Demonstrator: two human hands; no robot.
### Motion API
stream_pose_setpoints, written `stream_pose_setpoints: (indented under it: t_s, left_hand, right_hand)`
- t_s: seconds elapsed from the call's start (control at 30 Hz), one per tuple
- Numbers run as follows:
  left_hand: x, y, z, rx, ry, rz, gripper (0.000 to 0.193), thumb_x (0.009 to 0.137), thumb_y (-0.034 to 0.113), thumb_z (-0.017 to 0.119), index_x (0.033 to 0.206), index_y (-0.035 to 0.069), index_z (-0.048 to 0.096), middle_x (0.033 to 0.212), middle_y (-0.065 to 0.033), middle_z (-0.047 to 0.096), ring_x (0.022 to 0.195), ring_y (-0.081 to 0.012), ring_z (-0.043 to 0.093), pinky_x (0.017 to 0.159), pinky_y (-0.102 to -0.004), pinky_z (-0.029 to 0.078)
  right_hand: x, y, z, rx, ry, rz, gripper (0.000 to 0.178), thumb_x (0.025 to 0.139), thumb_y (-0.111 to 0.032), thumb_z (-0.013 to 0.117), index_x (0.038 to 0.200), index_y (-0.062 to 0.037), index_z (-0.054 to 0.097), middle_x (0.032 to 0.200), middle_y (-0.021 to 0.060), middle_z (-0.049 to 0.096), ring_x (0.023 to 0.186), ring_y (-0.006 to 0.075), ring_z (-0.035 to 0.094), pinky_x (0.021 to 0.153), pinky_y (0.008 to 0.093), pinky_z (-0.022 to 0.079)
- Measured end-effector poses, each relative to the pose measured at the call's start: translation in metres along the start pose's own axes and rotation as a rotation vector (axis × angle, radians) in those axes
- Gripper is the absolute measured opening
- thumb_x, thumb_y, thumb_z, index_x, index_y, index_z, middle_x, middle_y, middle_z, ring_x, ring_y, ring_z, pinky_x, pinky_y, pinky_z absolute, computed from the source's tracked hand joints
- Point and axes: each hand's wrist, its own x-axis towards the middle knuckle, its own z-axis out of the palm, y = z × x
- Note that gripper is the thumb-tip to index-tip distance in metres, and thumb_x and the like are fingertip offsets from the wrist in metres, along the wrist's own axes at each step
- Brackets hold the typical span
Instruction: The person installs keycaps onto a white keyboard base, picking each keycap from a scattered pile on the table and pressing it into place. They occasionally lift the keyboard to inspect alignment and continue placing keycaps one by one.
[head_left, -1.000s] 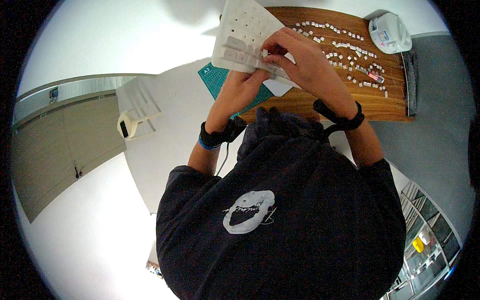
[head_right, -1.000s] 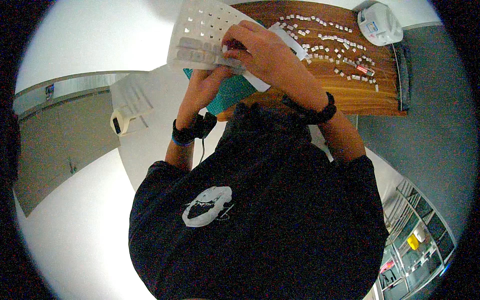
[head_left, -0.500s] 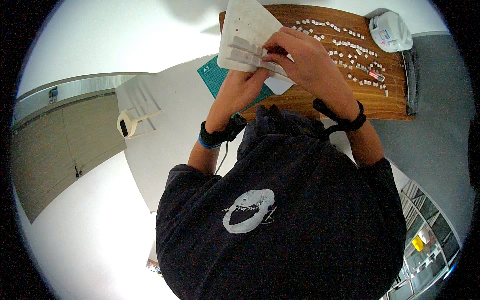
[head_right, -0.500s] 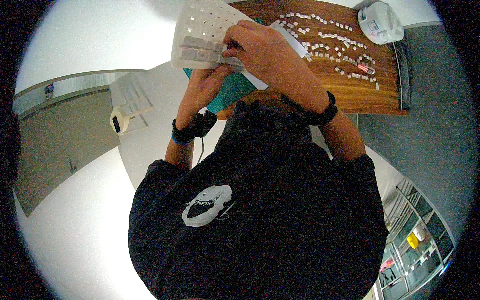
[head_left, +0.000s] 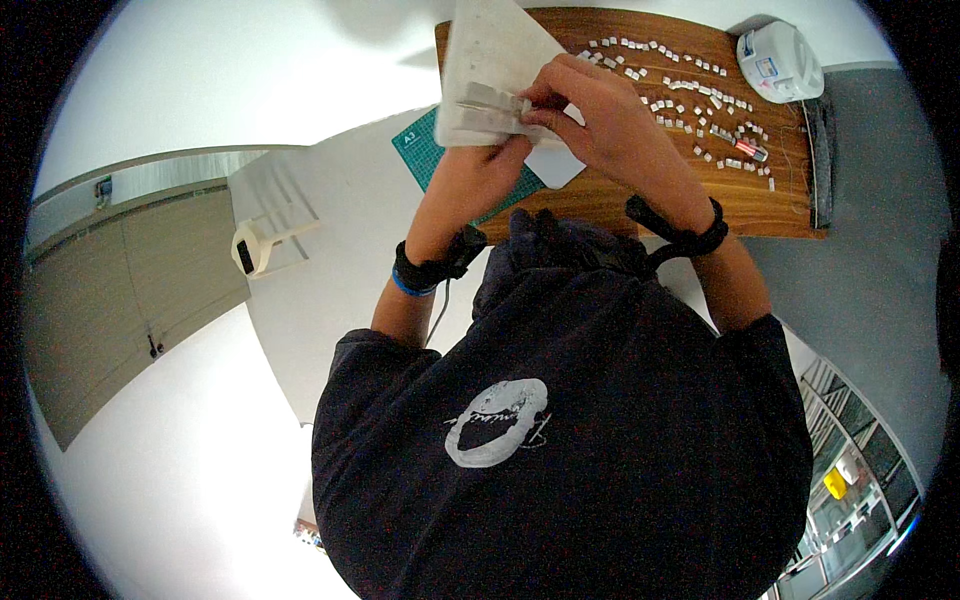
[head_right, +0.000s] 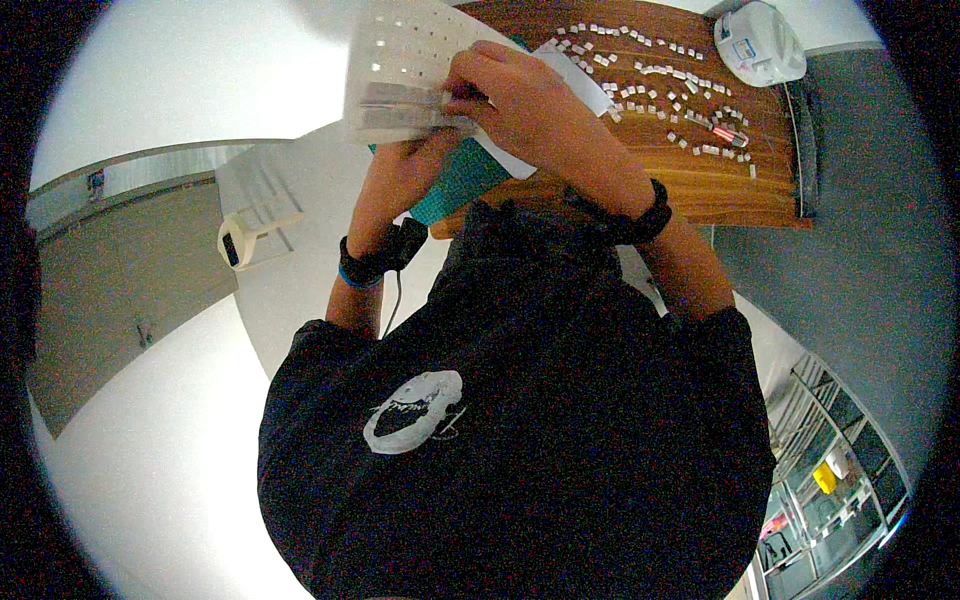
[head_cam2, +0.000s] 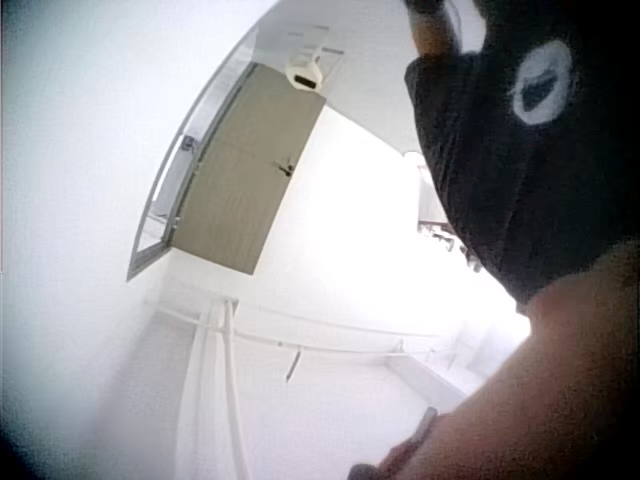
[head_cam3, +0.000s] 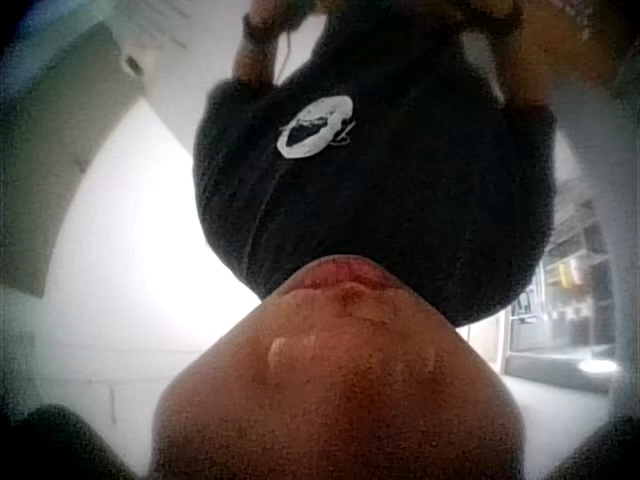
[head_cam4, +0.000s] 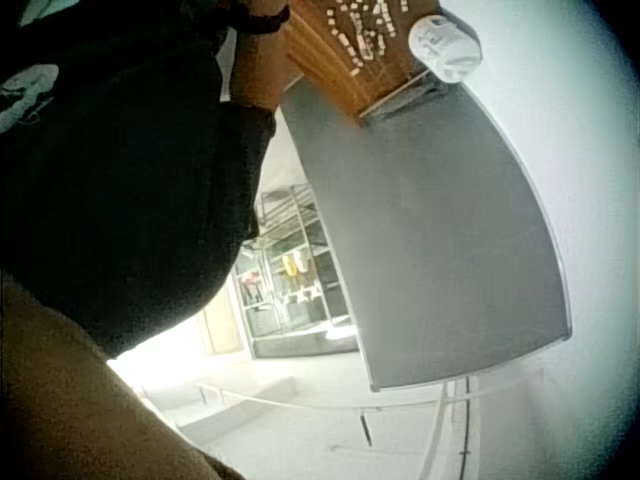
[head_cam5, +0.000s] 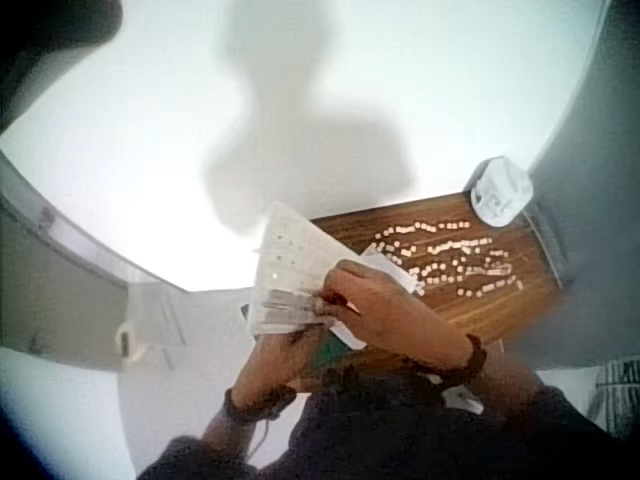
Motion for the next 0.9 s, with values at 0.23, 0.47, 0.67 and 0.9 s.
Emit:
stream_pose_setpoints:
  t_s: [0.23, 0.47, 0.67, 0.9]
  left_hand:
    - [0.001, 0.007, -0.002, -0.342, -0.003, -0.092, 0.029, 0.098, 0.010, 0.053, 0.123, -0.004, 0.062, 0.115, -0.0148, 0.069, 0.107, -0.0231, 0.066, 0.093, -0.0354, 0.054]
    - [-0.001, 0.009, -0.006, -0.309, -0.050, -0.097, 0.032, 0.098, 0.009, 0.054, 0.126, -0.005, 0.059, 0.116, -0.0169, 0.068, 0.107, -0.0246, 0.066, 0.092, -0.0362, 0.055]
    - [-0.004, 0.012, -0.008, -0.450, -0.028, -0.157, 0.035, 0.097, 0.007, 0.055, 0.129, -0.006, 0.057, 0.120, -0.0178, 0.065, 0.108, -0.0259, 0.066, 0.093, -0.0367, 0.057]
    - [-0.005, 0.015, -0.011, -0.437, -0.051, -0.157, 0.036, 0.096, 0.005, 0.055, 0.130, -0.006, 0.056, 0.121, -0.0187, 0.065, 0.110, -0.0281, 0.066, 0.092, -0.0379, 0.058]
  right_hand:
    - [-0.003, 0.000, 0.003, 0.135, 0.063, 0.022, 0.026, 0.087, -0.007, 0.075, 0.111, -0.0016, 0.066, 0.101, 0.0094, 0.068, 0.089, 0.0174, 0.071, 0.080, 0.0292, 0.058]
    - [-0.004, -0.003, 0.001, 0.219, 0.107, 0.073, 0.020, 0.087, -0.015, 0.074, 0.102, -0.0029, 0.068, 0.091, 0.0115, 0.068, 0.084, 0.0223, 0.072, 0.077, 0.0334, 0.058]
    - [-0.008, 0.002, 0.000, 0.235, 0.071, 0.075, 0.025, 0.086, -0.007, 0.075, 0.110, -0.0021, 0.068, 0.100, 0.0084, 0.070, 0.091, 0.0155, 0.071, 0.081, 0.0281, 0.058]
    - [-0.004, -0.008, -0.002, 0.226, 0.125, 0.007, 0.023, 0.084, -0.014, 0.077, 0.102, -0.0042, 0.067, 0.091, 0.0105, 0.068, 0.084, 0.0227, 0.072, 0.076, 0.0334, 0.058]
